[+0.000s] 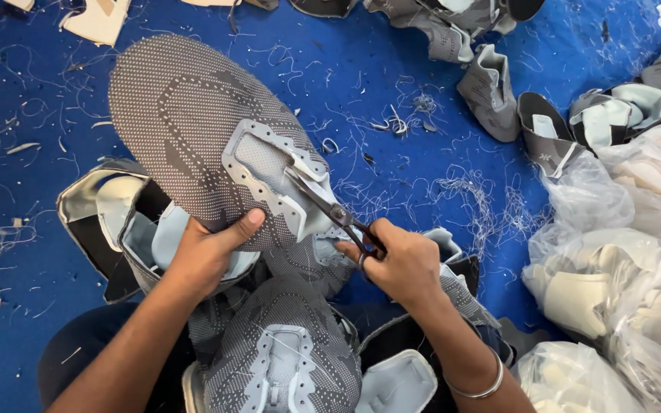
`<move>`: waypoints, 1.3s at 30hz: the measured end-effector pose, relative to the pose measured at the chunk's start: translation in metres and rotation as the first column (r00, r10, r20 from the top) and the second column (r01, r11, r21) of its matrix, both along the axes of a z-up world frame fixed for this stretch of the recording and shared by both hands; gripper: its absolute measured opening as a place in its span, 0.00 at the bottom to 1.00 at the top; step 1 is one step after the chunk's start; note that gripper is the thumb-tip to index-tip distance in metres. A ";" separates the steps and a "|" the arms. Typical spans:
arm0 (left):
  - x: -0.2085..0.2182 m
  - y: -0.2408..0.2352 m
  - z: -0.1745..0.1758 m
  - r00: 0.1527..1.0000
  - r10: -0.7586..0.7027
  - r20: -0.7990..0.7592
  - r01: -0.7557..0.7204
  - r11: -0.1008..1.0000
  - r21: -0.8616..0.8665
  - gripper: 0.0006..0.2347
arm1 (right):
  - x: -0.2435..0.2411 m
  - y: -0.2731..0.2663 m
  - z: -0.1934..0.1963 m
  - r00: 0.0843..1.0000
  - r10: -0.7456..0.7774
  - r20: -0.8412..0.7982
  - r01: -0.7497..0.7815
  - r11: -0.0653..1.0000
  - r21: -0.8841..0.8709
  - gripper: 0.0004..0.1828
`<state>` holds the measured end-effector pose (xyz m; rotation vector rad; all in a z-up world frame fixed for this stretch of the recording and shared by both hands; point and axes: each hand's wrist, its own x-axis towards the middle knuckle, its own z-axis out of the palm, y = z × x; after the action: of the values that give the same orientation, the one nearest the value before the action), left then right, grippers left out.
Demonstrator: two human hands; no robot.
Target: The person trims excess material from shoe upper components using scissors.
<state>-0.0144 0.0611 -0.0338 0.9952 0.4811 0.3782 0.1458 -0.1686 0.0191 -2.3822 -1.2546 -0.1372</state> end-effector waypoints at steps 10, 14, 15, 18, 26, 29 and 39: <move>0.000 -0.001 0.003 1.000 0.007 0.009 -0.007 0.999 -0.032 0.16 | -0.001 -0.005 -0.006 0.999 -0.016 0.045 0.014 0.999 0.044 0.27; 0.000 -0.001 0.005 0.999 0.031 0.027 -0.030 0.999 -0.038 0.17 | -0.003 -0.004 0.001 1.000 -0.019 -0.014 0.021 0.990 0.140 0.28; 0.001 0.000 0.005 1.000 0.023 0.019 -0.023 0.999 -0.027 0.17 | -0.003 -0.004 0.004 0.999 -0.023 -0.023 0.026 0.991 0.133 0.29; 0.002 -0.001 0.000 1.000 0.024 -0.019 -0.024 1.000 -0.005 0.18 | -0.004 -0.002 0.007 0.999 0.023 -0.033 -0.018 0.991 0.134 0.30; 0.001 -0.009 -0.003 0.983 -0.038 -0.182 0.088 0.958 0.274 0.17 | -0.005 0.000 0.000 0.999 0.038 0.019 -0.039 0.997 0.064 0.30; 0.002 -0.011 -0.002 0.977 -0.068 -0.202 0.138 0.925 0.354 0.18 | -0.006 0.002 -0.001 0.999 0.035 0.041 -0.037 0.998 0.046 0.29; 0.000 -0.014 0.013 0.982 -0.144 -0.124 0.167 0.966 0.197 0.24 | -0.006 0.002 -0.001 0.994 0.037 0.098 -0.041 0.998 0.041 0.27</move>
<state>-0.0147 0.0473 -0.0204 1.2521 0.4640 0.2364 0.1393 -0.1662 0.0178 -2.3381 -1.3280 -0.2687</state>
